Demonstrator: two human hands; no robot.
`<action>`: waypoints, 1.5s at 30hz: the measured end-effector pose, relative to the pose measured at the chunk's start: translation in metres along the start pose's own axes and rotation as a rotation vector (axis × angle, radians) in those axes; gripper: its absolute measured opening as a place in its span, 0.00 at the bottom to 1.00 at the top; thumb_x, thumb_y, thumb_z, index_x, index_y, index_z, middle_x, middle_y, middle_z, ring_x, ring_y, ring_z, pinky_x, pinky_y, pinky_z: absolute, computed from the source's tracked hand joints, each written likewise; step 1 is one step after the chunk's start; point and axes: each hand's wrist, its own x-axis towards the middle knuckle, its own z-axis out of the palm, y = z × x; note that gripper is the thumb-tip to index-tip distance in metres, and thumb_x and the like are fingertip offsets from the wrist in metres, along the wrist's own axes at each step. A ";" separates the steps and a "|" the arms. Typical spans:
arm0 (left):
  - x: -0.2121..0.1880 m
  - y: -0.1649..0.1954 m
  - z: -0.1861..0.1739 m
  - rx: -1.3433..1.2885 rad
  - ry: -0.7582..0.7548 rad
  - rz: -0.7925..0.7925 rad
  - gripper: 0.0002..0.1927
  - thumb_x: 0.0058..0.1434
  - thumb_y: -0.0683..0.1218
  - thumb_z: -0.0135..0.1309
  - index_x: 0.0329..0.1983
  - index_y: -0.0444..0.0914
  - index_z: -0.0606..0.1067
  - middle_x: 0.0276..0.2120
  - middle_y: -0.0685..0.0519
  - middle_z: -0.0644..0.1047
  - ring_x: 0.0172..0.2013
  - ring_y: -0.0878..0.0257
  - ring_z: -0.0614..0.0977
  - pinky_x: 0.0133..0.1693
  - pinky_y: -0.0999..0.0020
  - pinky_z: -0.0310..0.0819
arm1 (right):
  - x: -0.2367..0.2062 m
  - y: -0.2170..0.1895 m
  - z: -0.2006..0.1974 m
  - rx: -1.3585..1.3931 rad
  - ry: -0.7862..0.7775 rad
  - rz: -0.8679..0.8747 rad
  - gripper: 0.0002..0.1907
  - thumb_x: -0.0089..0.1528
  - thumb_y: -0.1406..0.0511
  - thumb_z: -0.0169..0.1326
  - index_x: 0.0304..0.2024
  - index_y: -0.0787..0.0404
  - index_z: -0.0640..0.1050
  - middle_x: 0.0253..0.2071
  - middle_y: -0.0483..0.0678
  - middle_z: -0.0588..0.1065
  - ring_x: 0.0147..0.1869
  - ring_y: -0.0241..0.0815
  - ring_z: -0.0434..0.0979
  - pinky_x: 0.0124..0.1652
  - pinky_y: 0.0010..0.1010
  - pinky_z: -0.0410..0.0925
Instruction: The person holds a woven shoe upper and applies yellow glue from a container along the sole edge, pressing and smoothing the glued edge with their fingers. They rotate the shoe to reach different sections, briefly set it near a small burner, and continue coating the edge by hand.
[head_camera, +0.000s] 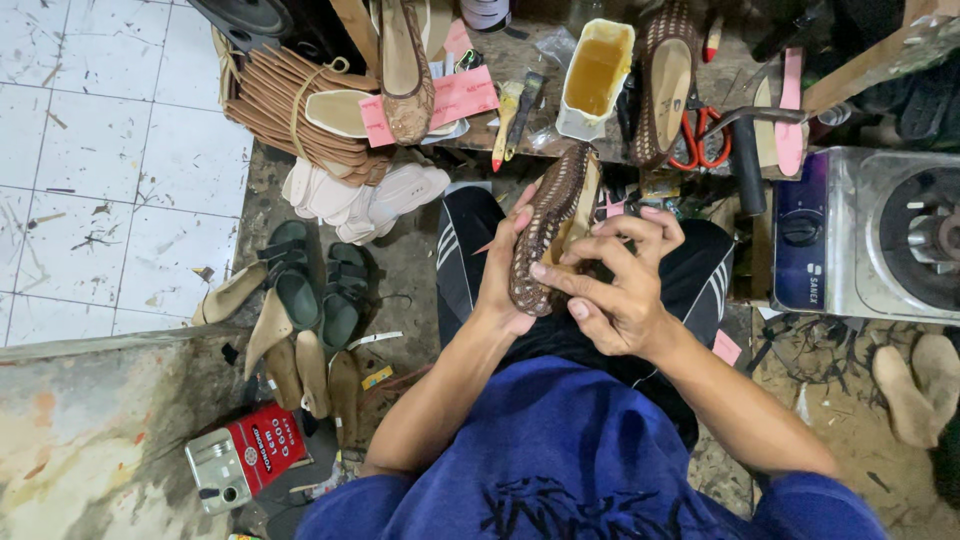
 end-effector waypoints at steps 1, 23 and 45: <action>0.000 0.000 0.000 0.011 0.009 -0.003 0.32 0.70 0.53 0.44 0.77 0.43 0.55 0.66 0.47 0.69 0.62 0.53 0.75 0.62 0.57 0.71 | 0.000 0.000 0.000 -0.005 0.004 0.010 0.20 0.63 0.55 0.49 0.50 0.48 0.86 0.44 0.44 0.76 0.57 0.52 0.65 0.63 0.55 0.47; -0.001 0.002 0.007 0.020 -0.019 -0.007 0.32 0.70 0.54 0.44 0.76 0.42 0.56 0.66 0.47 0.69 0.62 0.54 0.74 0.63 0.58 0.70 | -0.002 -0.002 0.000 -0.022 0.002 -0.038 0.19 0.62 0.53 0.51 0.50 0.44 0.86 0.46 0.43 0.76 0.58 0.51 0.65 0.64 0.54 0.47; -0.004 0.007 0.013 0.005 -0.068 -0.012 0.30 0.71 0.53 0.45 0.75 0.41 0.59 0.65 0.48 0.71 0.61 0.54 0.75 0.63 0.58 0.69 | -0.009 0.017 -0.005 -0.108 0.012 -0.252 0.17 0.63 0.50 0.54 0.51 0.39 0.86 0.50 0.40 0.76 0.58 0.47 0.66 0.63 0.52 0.45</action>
